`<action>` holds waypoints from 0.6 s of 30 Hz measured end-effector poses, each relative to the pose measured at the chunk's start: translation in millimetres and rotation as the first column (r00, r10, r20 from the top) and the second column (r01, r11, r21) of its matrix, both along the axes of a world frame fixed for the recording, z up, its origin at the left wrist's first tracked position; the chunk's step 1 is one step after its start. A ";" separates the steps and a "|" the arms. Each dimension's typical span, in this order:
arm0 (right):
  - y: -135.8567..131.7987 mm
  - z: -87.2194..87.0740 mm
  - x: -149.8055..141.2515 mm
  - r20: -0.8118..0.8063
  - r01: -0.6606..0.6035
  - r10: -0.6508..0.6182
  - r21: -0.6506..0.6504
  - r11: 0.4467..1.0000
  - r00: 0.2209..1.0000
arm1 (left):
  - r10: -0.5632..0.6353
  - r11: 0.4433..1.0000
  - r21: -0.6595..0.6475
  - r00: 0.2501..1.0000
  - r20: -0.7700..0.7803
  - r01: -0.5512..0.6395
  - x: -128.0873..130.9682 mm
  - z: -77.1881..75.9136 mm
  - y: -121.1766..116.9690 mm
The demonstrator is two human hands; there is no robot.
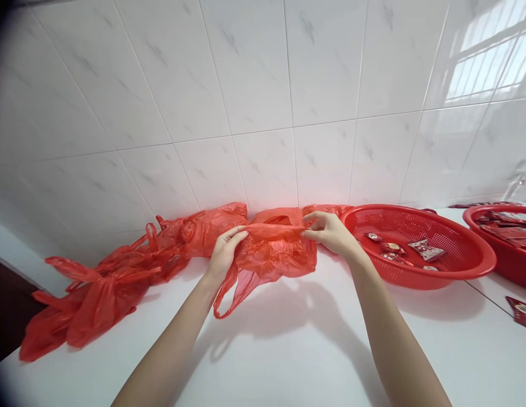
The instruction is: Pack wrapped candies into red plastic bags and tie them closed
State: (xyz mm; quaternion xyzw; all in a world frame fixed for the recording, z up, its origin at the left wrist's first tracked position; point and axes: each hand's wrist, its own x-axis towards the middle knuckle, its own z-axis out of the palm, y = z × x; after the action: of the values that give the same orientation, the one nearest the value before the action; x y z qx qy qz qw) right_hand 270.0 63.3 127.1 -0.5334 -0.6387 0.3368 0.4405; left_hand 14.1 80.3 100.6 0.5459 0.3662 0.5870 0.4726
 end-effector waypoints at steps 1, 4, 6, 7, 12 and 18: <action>0.7 -0.7 -0.7 0.026 0.080 -0.081 0.047 0.996 0.996 | 0.015 1.000 -0.016 1.000 0.002 -0.015 -0.9 0.9 0.3; -4.4 2.3 -8.3 0.008 0.178 -0.183 0.189 0.966 0.983 | 0.048 0.997 -0.059 0.999 0.020 -0.046 -1.2 0.9 0.7; -13.4 6.8 -17.4 -0.005 0.091 -0.093 0.246 0.965 0.996 | 0.067 0.995 -0.080 0.997 0.047 -0.063 0.0 -0.9 0.6; -18.6 8.8 -22.6 -0.002 0.021 -0.021 0.258 0.966 1.000 | 0.065 0.994 -0.088 0.995 0.069 -0.059 0.9 -1.7 0.2; -34.9 5.5 -48.6 0.168 -0.211 0.175 0.230 0.950 0.970 | -0.216 0.951 -0.160 0.940 0.263 0.263 6.9 0.8 -10.6; -29.8 -9.5 -63.5 0.272 -0.308 0.264 0.135 0.942 0.926 | -0.380 0.885 -0.133 0.856 0.351 0.447 11.9 9.4 -23.6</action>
State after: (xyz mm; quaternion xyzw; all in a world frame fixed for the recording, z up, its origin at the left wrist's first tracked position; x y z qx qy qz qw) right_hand 206.5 33.5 117.6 -0.4316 -0.7872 0.2704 0.3478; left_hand 26.1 56.7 110.0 0.4583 0.2194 0.5086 0.6951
